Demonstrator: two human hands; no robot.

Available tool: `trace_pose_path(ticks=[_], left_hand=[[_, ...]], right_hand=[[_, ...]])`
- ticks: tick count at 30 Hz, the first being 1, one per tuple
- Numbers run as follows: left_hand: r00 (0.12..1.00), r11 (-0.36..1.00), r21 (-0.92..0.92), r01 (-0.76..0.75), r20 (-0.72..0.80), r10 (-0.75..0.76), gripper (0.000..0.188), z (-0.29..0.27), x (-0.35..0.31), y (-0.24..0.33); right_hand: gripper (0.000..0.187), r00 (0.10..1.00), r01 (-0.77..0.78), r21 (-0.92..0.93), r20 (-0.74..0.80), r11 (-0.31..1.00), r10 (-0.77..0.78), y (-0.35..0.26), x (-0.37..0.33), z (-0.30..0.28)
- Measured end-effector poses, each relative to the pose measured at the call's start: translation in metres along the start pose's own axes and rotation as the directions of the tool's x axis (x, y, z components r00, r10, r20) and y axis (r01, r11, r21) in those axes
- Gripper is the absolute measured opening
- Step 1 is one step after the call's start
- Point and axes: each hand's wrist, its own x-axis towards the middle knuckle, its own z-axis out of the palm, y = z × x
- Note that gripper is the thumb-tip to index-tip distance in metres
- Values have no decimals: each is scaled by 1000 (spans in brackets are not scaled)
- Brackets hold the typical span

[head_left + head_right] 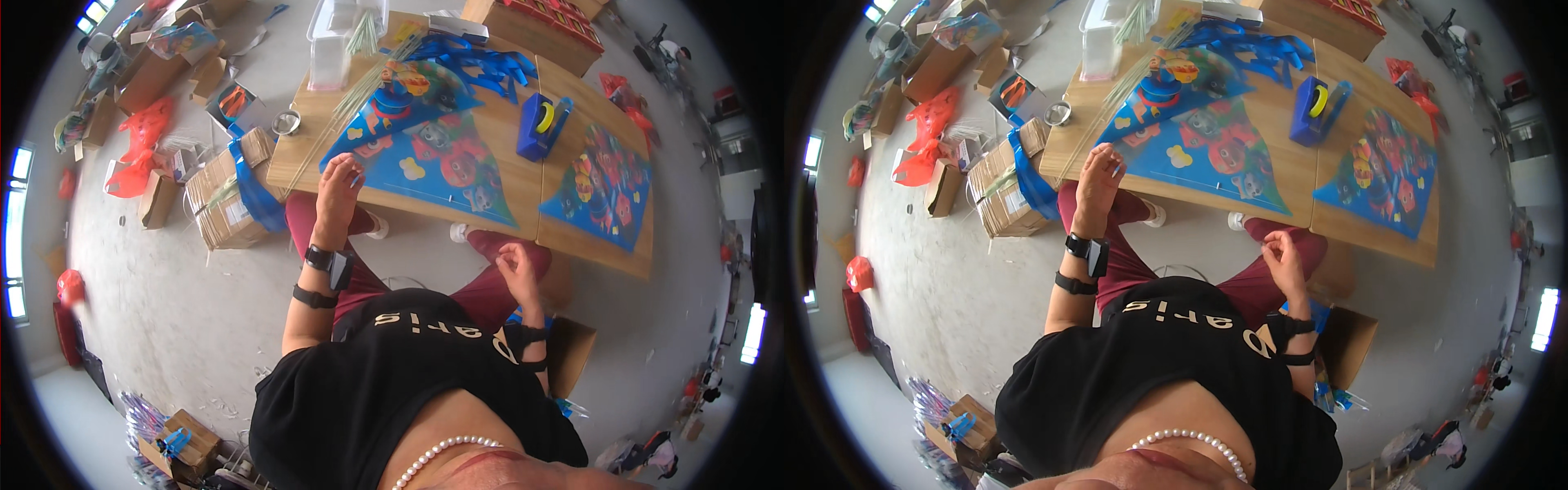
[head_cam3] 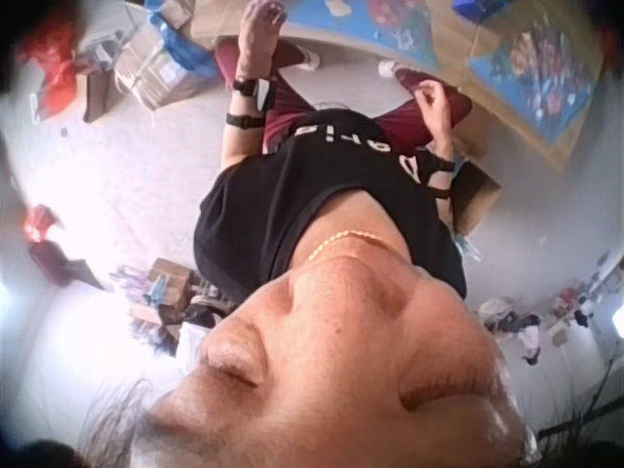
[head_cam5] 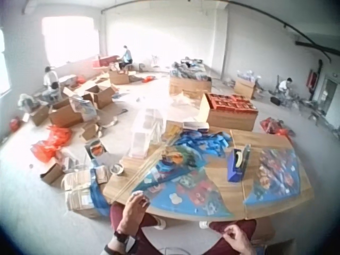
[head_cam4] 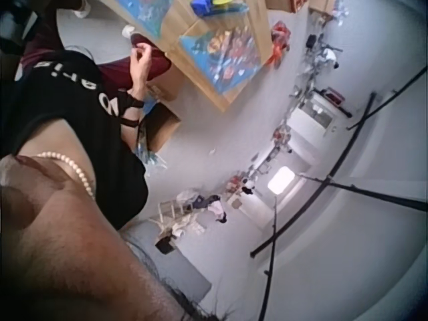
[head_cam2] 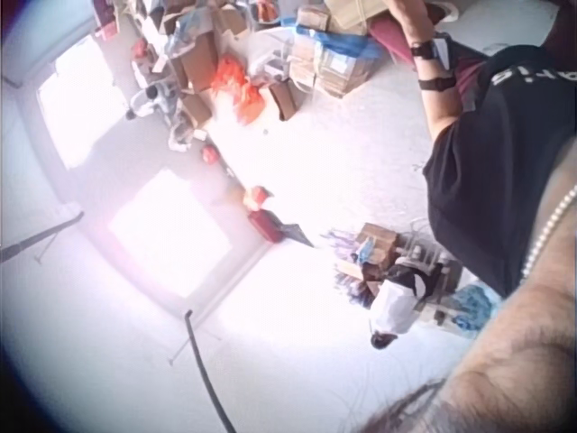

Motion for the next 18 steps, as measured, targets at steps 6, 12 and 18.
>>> trace_pose_path(ticks=[6, 12, 18], left_hand=[[987, 994, -73, 87, 143, -76, 16, 4, -8, -7], [976, 979, -111, 173, 155, -155, 17, -19, -5, -15], [968, 959, -133, 251, 30, -249, 19, -14, -2, -31]], right_hand=[[12, 998, 61, 76, -21, 995, -60, 36, 14, -20], [9, 998, 27, 46, 60, 999, -30, 23, 32, -40], [12, 997, 55, 41, 51, 998, -57, 37, 44, -56]])
